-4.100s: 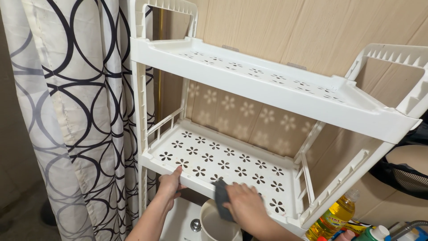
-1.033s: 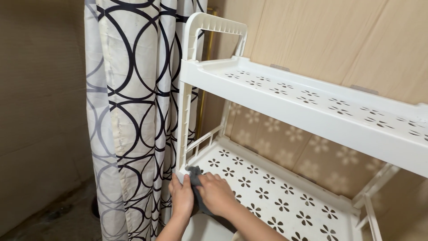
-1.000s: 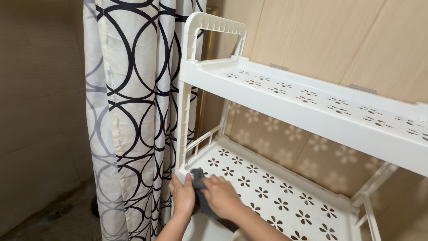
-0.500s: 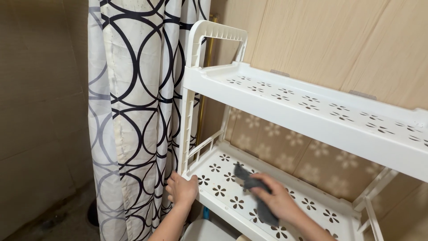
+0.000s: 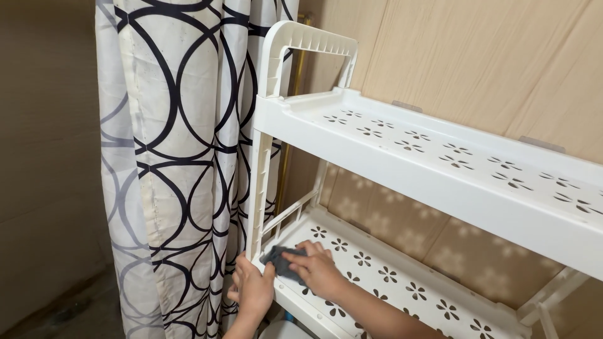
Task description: The person wipes the surfaces of a white plastic bathroom shelf with a grey cloth. They repeatedly dip the cloth into a white bucket of water, wring it out, and wipe the top and lower shelves of the unit.
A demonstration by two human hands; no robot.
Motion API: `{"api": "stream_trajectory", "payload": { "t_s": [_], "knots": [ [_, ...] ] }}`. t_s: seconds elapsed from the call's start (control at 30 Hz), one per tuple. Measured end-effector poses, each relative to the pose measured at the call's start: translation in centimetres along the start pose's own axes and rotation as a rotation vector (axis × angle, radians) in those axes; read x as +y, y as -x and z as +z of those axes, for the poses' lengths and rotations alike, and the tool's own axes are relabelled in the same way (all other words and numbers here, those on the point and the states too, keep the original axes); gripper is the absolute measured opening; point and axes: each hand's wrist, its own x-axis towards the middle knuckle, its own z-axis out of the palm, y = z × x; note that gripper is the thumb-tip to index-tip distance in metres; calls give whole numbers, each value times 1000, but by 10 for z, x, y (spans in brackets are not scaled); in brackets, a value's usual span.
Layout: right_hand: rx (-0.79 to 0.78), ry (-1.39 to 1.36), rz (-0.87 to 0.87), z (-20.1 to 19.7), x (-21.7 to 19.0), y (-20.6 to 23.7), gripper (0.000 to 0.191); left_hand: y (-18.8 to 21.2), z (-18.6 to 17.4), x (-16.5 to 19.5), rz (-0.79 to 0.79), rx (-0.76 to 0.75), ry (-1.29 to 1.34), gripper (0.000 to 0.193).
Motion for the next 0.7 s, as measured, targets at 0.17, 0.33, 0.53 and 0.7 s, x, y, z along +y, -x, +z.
{"api": "stream_trajectory", "payload": {
  "t_s": [0.17,0.33,0.53,0.7],
  "knots": [
    [120,178,244,-14,17,10,34,-2,0,-3,-6,-18,-28,76],
    [-248,-39,37,-34,-6,43,30,-2,1,-5,-7,-31,-30,73],
    [-168,-66,220,-42,-17,32,29,-4,2,-6,-2,-42,-56,74],
    [-96,-89,132,-26,-18,26,30,-1,1,-3,-5,-19,-66,73]
  ]
}}
